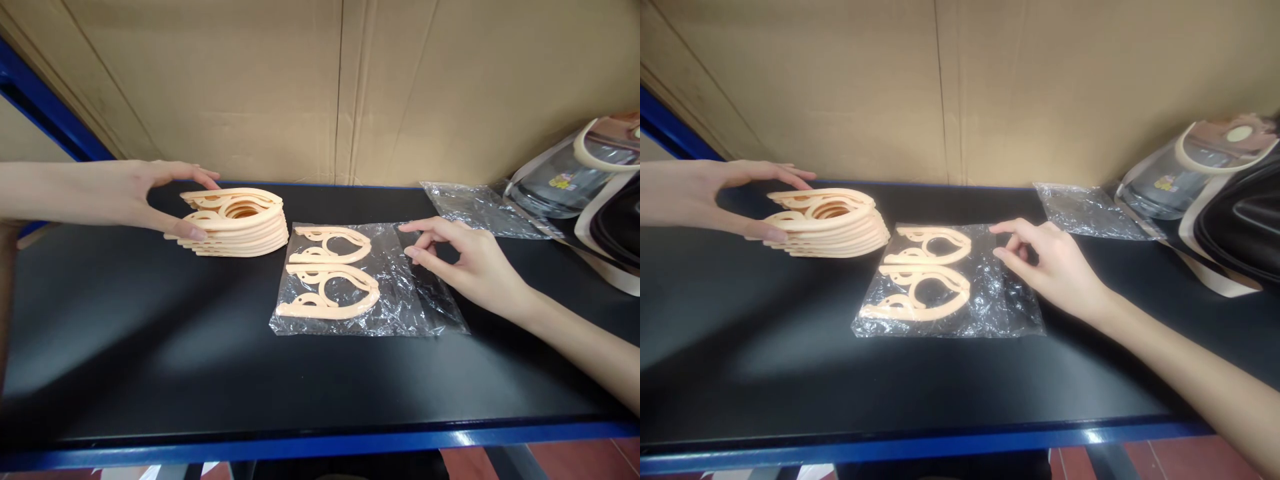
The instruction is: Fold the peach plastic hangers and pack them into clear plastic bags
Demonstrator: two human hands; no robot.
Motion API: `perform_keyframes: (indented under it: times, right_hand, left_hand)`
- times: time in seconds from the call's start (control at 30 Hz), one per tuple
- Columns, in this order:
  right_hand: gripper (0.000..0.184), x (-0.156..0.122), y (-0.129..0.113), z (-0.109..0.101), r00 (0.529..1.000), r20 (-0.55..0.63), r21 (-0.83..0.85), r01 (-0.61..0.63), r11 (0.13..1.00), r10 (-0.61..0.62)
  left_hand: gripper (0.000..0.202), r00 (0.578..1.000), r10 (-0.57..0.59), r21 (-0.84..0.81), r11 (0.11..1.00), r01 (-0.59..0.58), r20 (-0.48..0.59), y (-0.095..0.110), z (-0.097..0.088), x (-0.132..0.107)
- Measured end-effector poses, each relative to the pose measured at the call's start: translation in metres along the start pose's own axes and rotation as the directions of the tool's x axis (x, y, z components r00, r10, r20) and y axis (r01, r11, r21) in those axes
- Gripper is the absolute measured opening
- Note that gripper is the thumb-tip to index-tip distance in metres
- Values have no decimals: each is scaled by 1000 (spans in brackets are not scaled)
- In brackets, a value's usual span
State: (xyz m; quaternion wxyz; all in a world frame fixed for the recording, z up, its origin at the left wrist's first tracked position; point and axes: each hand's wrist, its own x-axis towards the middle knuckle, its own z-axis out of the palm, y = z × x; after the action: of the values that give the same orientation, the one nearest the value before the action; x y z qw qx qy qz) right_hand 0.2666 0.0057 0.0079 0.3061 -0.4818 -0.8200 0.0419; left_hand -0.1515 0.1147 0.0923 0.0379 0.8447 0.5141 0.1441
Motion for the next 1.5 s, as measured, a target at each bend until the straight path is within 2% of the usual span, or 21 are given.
perform_keyframes:
  times: [0.07,0.13,0.23,0.33,0.4,0.47,0.5,0.57,0.63,0.77,0.87,1.0,1.2,1.37,1.43,1.5]
  right_hand:
    - [20,0,0,0,1000,-7,3,-3,1000,3]
    - [20,-1,-1,0,1000,-20,15,-12,1000,12]
    - [21,-1,-5,-1,997,-33,109,-72,991,76]
    - [23,-1,-13,-3,984,-8,312,-166,935,177]
    - [26,0,-17,-4,973,56,467,-224,856,224]
    - [25,1,-21,-5,957,140,591,-286,755,253]
    - [23,1,-21,-5,947,179,637,-318,703,266]
    - [19,2,-21,-5,927,243,703,-372,606,287]
    - [16,2,-20,-4,914,270,746,-398,534,303]
    - [27,4,-18,-4,907,283,784,-406,469,312]
    - [36,6,-18,-4,898,342,772,-436,463,275]
    - [43,6,-15,-4,887,372,752,-460,472,272]
    - [44,4,-12,-2,875,396,763,-482,430,278]
    - [42,4,-12,-2,871,422,760,-491,427,250]
    - [41,4,-12,-1,891,387,747,-454,485,237]
    - [49,2,-14,0,946,260,686,-321,653,192]
  left_hand:
    - [110,989,-122,50,992,119,82,-2,-4,1]
    - [114,989,-138,38,990,136,51,3,-6,0]
    - [107,999,-28,-42,999,27,-26,27,-3,-3]
    - [84,990,122,-171,976,-133,-72,68,16,-9]
    - [69,960,224,-280,923,-263,-166,97,36,-15]
    - [65,898,346,-253,875,-413,-271,119,58,-20]
    - [66,883,383,-256,855,-450,-271,126,67,-22]
    - [66,862,404,-248,840,-482,-306,135,81,-25]
    - [67,862,405,-248,840,-483,-305,136,88,-26]
    - [65,836,477,-202,821,-534,-271,135,92,-26]
    - [61,825,511,-197,807,-557,-243,138,92,-28]
    - [61,839,513,-199,816,-542,-182,141,93,-29]
    - [69,861,484,-204,837,-508,-157,139,98,-28]
    - [65,850,496,-197,829,-524,-176,141,98,-28]
    - [63,847,502,-178,830,-529,-178,140,97,-28]
    - [60,843,505,-153,832,-532,-184,140,98,-28]
